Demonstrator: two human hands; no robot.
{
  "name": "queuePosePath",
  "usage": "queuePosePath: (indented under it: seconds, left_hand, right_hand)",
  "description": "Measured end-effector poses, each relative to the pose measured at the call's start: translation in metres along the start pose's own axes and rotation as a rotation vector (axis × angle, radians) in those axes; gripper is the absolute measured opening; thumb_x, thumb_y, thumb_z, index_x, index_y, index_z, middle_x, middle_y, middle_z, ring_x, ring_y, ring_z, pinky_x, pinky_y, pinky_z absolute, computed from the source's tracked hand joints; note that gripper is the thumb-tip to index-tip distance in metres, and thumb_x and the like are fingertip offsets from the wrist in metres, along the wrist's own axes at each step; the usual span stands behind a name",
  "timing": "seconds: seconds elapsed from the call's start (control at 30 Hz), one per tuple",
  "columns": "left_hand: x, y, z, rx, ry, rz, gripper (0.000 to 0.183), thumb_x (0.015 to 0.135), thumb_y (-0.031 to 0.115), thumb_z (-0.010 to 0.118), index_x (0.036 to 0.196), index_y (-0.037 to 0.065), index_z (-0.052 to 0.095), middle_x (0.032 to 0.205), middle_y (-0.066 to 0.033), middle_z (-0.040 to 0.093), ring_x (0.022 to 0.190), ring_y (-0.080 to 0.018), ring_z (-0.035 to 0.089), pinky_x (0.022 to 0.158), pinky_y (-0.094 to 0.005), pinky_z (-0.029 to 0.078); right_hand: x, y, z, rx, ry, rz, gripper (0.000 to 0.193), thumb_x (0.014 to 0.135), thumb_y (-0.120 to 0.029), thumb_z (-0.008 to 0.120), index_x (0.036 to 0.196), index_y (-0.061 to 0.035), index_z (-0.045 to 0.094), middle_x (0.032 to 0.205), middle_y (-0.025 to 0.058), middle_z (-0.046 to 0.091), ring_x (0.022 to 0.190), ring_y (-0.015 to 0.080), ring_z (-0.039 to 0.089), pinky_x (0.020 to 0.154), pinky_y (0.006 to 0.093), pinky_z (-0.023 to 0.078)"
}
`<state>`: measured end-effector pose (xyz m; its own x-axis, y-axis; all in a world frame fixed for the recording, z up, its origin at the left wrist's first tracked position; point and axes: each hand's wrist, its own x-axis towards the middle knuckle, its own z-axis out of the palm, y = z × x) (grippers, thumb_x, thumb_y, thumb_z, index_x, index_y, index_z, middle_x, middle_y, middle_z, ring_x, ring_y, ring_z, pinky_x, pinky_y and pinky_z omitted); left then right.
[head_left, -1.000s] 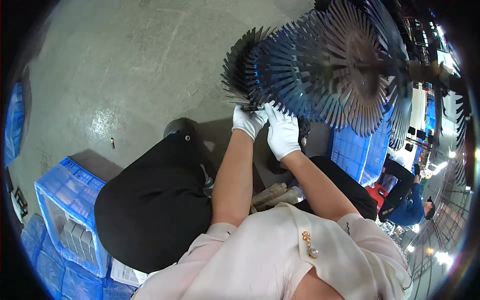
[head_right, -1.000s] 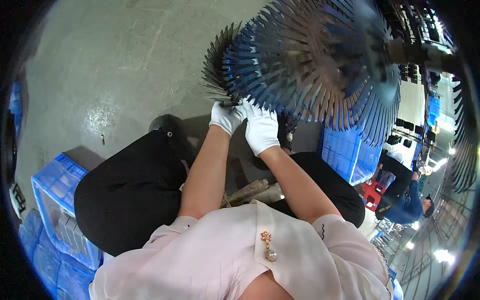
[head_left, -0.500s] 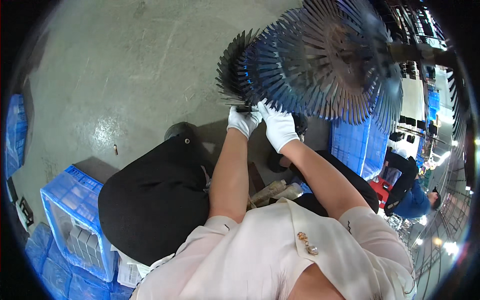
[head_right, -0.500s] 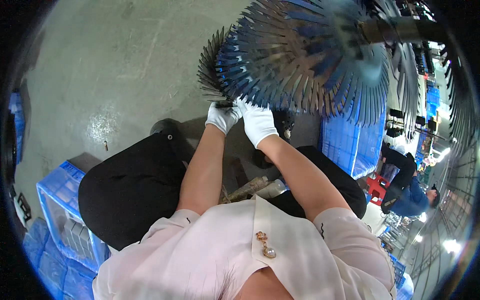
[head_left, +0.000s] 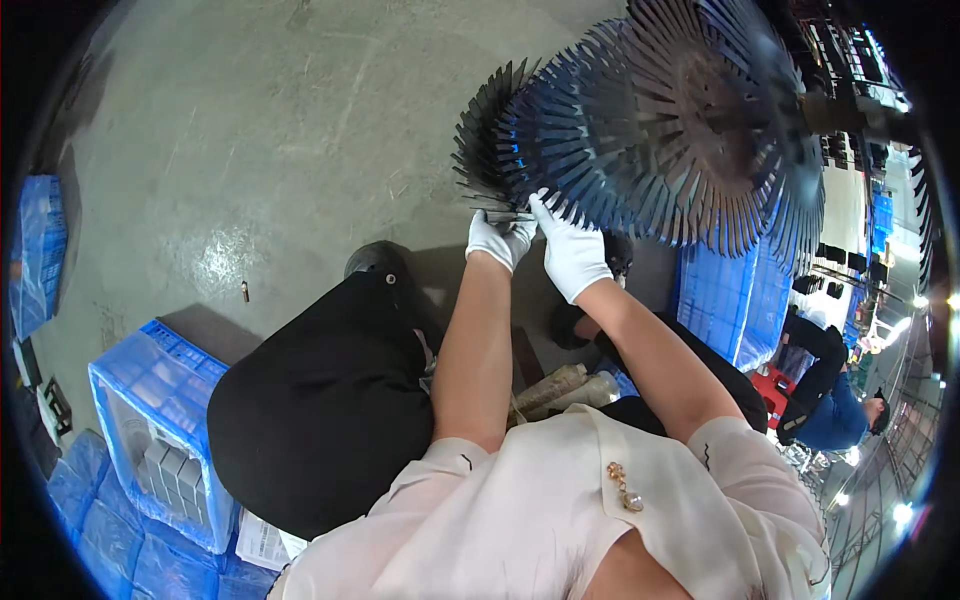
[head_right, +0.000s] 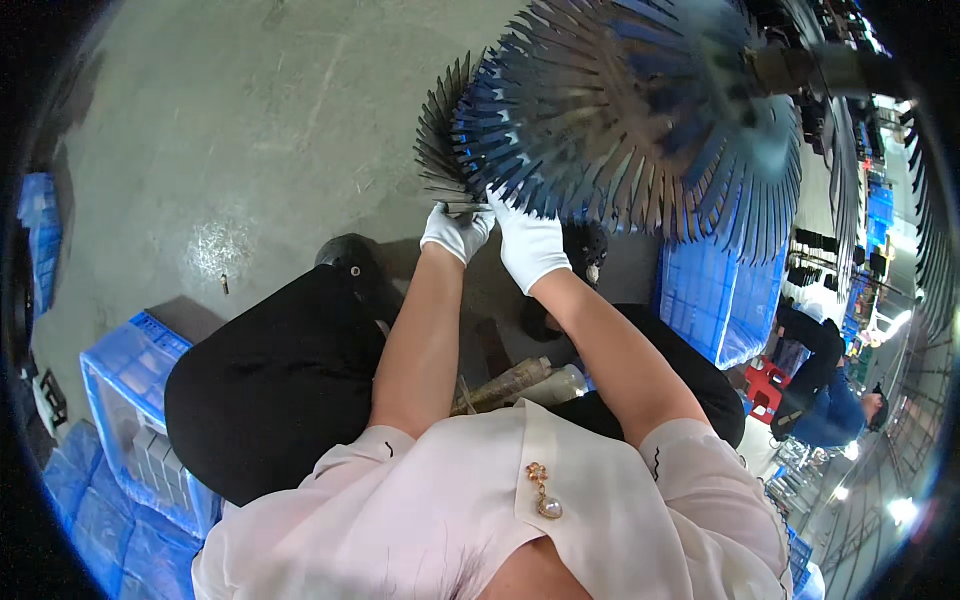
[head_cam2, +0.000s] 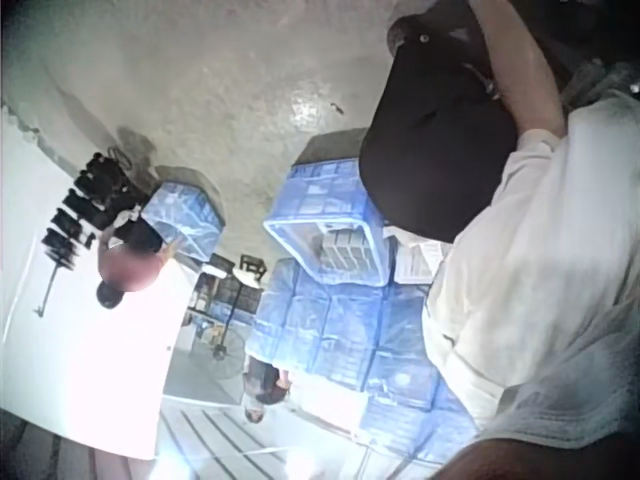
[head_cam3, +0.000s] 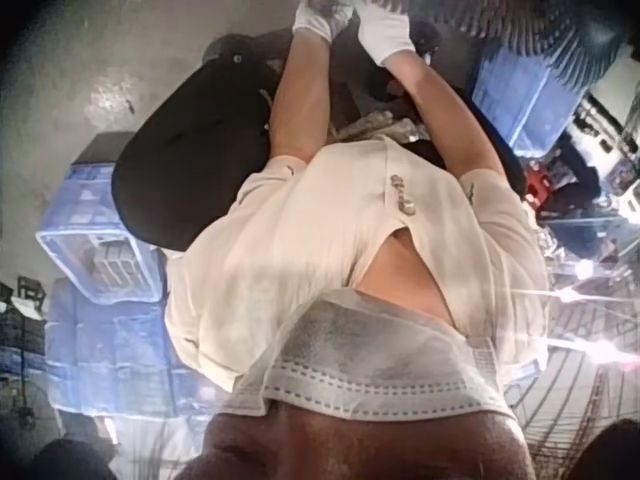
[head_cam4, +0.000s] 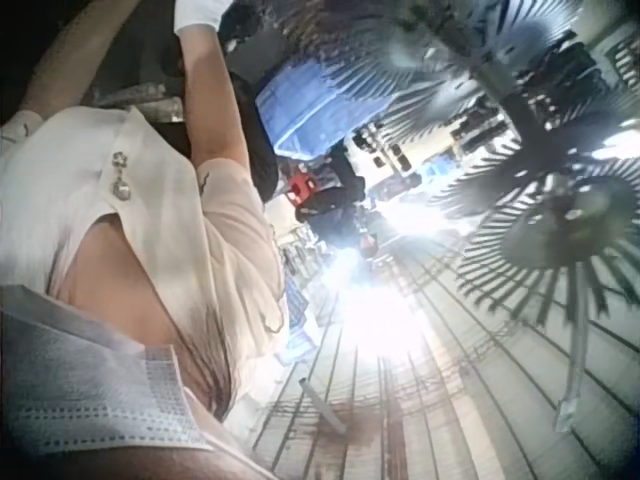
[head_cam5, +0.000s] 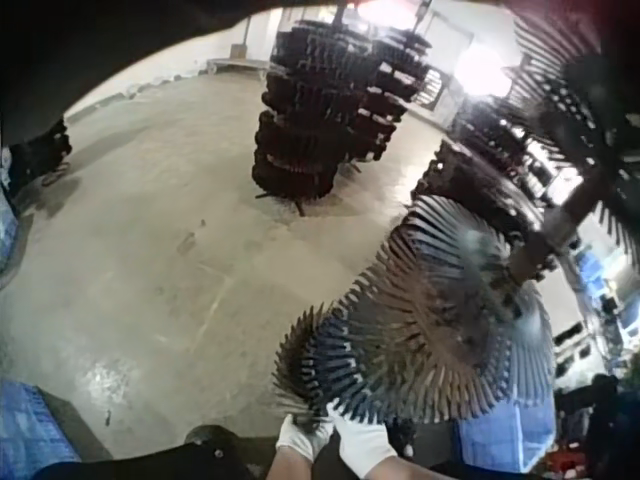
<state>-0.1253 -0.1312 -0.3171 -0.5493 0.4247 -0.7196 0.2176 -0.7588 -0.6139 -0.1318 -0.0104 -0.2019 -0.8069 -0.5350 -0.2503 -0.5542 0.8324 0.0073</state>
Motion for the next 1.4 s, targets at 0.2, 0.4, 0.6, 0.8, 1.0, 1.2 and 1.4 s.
queuePosePath:
  seconds: [0.2, 0.4, 0.6, 0.8, 1.0, 1.2, 1.4]
  left_hand:
    - [0.005, 0.001, 0.005, -0.016, -0.039, -0.009, 0.057, 0.106, 0.045, 0.028, 0.134, 0.000, 0.048, 0.133, -0.0205, 0.057, 0.115, -0.0386, 0.059, 0.092, -0.0567, 0.053]
    - [0.021, 0.010, -0.007, 0.082, -0.108, 0.026, 0.058, 0.104, 0.043, 0.031, 0.136, -0.003, 0.043, 0.138, -0.0240, 0.051, 0.122, -0.0424, 0.054, 0.100, -0.0629, 0.047]
    - [0.031, 0.020, -0.005, 0.154, -0.178, -0.058, 0.057, 0.103, 0.040, 0.026, 0.136, -0.003, 0.045, 0.135, -0.0239, 0.054, 0.118, -0.0416, 0.056, 0.099, -0.0614, 0.048]
    - [0.018, 0.023, 0.002, 0.181, -0.160, -0.151, 0.059, 0.104, 0.044, 0.023, 0.130, -0.001, 0.051, 0.126, -0.0191, 0.060, 0.108, -0.0348, 0.059, 0.090, -0.0560, 0.051]
    - [0.009, 0.015, 0.001, 0.232, -0.053, -0.057, 0.057, 0.104, 0.048, 0.024, 0.119, 0.000, 0.051, 0.115, -0.0191, 0.061, 0.094, -0.0324, 0.060, 0.080, -0.0522, 0.054]
    - [0.008, 0.018, 0.001, 0.271, 0.000, -0.066, 0.051, 0.103, 0.043, 0.029, 0.111, -0.001, 0.053, 0.100, -0.0173, 0.062, 0.084, -0.0329, 0.060, 0.074, -0.0500, 0.055]
    - [0.008, 0.018, -0.004, 0.243, 0.179, 0.015, 0.052, 0.101, 0.051, 0.033, 0.109, 0.004, 0.054, 0.105, -0.0169, 0.059, 0.088, -0.0334, 0.057, 0.073, -0.0501, 0.054]
  right_hand:
    - [-0.001, -0.003, -0.007, -0.038, -0.099, -0.004, 0.063, 0.085, -0.005, 0.049, 0.147, -0.0067, 0.041, 0.143, 0.0221, 0.050, 0.125, 0.0391, 0.052, 0.102, 0.0462, 0.044]
    - [0.001, -0.005, 0.006, -0.119, -0.010, -0.041, 0.060, 0.085, -0.005, 0.048, 0.144, -0.0033, 0.044, 0.143, 0.0212, 0.049, 0.123, 0.0392, 0.053, 0.102, 0.0453, 0.044]
    - [0.001, -0.002, 0.018, -0.196, 0.118, -0.125, 0.060, 0.084, -0.005, 0.048, 0.144, -0.0032, 0.043, 0.140, 0.0233, 0.050, 0.119, 0.0383, 0.054, 0.097, 0.0466, 0.047]
    - [0.006, -0.004, 0.014, -0.187, -0.043, -0.006, 0.059, 0.086, -0.005, 0.048, 0.145, -0.0064, 0.042, 0.139, 0.0229, 0.051, 0.119, 0.0392, 0.054, 0.097, 0.0473, 0.046]
    - [0.003, -0.005, 0.010, -0.156, -0.038, -0.001, 0.057, 0.084, -0.006, 0.050, 0.141, -0.0074, 0.049, 0.139, 0.0218, 0.052, 0.123, 0.0399, 0.052, 0.101, 0.0477, 0.042]
    - [0.001, -0.004, 0.012, -0.060, 0.044, -0.020, 0.059, 0.084, -0.004, 0.050, 0.143, -0.0080, 0.049, 0.139, 0.0189, 0.053, 0.123, 0.0386, 0.052, 0.103, 0.0470, 0.042]
    - [0.003, -0.005, 0.003, -0.124, 0.032, -0.007, 0.059, 0.083, -0.005, 0.049, 0.143, -0.0072, 0.049, 0.138, 0.0185, 0.054, 0.121, 0.0381, 0.053, 0.101, 0.0469, 0.043]
